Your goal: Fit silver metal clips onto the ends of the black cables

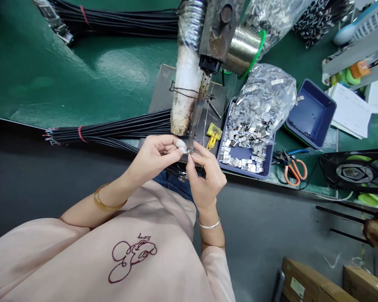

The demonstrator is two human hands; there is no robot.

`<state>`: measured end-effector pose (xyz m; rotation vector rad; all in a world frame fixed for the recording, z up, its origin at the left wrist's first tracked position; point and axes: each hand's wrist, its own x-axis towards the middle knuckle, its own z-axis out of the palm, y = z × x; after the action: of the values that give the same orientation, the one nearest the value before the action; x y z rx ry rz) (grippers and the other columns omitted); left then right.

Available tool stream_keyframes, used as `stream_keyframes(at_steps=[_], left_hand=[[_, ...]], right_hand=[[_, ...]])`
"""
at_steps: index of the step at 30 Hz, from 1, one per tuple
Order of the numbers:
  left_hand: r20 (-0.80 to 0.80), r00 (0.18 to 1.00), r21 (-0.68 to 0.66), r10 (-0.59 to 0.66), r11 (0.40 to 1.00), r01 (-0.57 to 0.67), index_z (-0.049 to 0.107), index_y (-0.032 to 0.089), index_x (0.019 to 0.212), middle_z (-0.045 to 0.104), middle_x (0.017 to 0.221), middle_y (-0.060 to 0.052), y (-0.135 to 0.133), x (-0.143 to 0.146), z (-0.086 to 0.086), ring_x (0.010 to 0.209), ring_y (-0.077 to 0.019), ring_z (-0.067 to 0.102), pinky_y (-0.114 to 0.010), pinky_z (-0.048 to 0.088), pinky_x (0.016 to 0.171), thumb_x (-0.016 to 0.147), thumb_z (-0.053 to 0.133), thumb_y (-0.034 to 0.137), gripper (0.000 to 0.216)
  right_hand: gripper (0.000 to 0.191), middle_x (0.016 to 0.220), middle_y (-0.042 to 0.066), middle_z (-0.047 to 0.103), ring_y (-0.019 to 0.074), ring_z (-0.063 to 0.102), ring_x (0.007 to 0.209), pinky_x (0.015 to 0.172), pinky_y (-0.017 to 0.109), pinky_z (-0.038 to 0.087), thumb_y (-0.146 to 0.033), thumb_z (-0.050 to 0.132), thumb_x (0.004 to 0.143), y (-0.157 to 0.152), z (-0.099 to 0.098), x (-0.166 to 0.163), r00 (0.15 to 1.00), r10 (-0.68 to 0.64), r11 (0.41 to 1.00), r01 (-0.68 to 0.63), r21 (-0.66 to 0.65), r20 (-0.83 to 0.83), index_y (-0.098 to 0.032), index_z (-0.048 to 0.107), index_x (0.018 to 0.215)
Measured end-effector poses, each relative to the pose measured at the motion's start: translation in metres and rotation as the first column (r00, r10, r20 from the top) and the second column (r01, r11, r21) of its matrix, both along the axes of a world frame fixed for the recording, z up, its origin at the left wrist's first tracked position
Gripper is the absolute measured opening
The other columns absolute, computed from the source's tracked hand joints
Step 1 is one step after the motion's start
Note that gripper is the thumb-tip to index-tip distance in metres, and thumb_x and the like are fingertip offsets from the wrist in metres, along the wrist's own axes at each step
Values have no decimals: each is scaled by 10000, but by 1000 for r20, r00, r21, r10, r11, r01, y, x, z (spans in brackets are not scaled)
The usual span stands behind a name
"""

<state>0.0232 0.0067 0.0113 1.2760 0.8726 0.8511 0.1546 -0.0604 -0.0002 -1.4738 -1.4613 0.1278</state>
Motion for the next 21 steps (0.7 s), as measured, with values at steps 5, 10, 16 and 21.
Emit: stream_keyframes(at_steps=[5,10,16,21], left_hand=[[4,1000,-18,-7,1000,7,539,150,671,269,561,70,1,-1,0,528,-54,235,-221,194,501,783,602,183,133],[-3,998,-59,-68,996,68,540,147,674,259,557,80,-1,-3,0,522,-48,212,-208,187,494,780,601,186,129],[-12,999,-45,-39,998,39,547,144,689,246,555,83,-1,-1,0,521,-48,206,-214,172,498,770,595,173,99],[20,1000,-18,-6,1000,6,566,146,713,257,554,79,1,0,-1,511,-48,215,-220,171,500,775,598,180,78]], right_hand=[[96,1188,67,749,183,769,930,806,366,670,-131,648,865,-4,4,-1,1000,24,999,-24,-26,-11,-223,621,869],[103,1205,69,744,179,774,902,805,359,675,-137,639,862,-11,1,4,998,63,996,-61,-70,27,-225,584,863],[107,1199,61,745,172,772,907,822,349,670,-123,640,860,-8,3,4,998,53,996,-51,-74,25,-219,594,863],[98,1222,63,734,187,764,968,848,379,673,-130,627,867,-6,7,2,998,62,997,-61,-43,7,-222,594,861]])
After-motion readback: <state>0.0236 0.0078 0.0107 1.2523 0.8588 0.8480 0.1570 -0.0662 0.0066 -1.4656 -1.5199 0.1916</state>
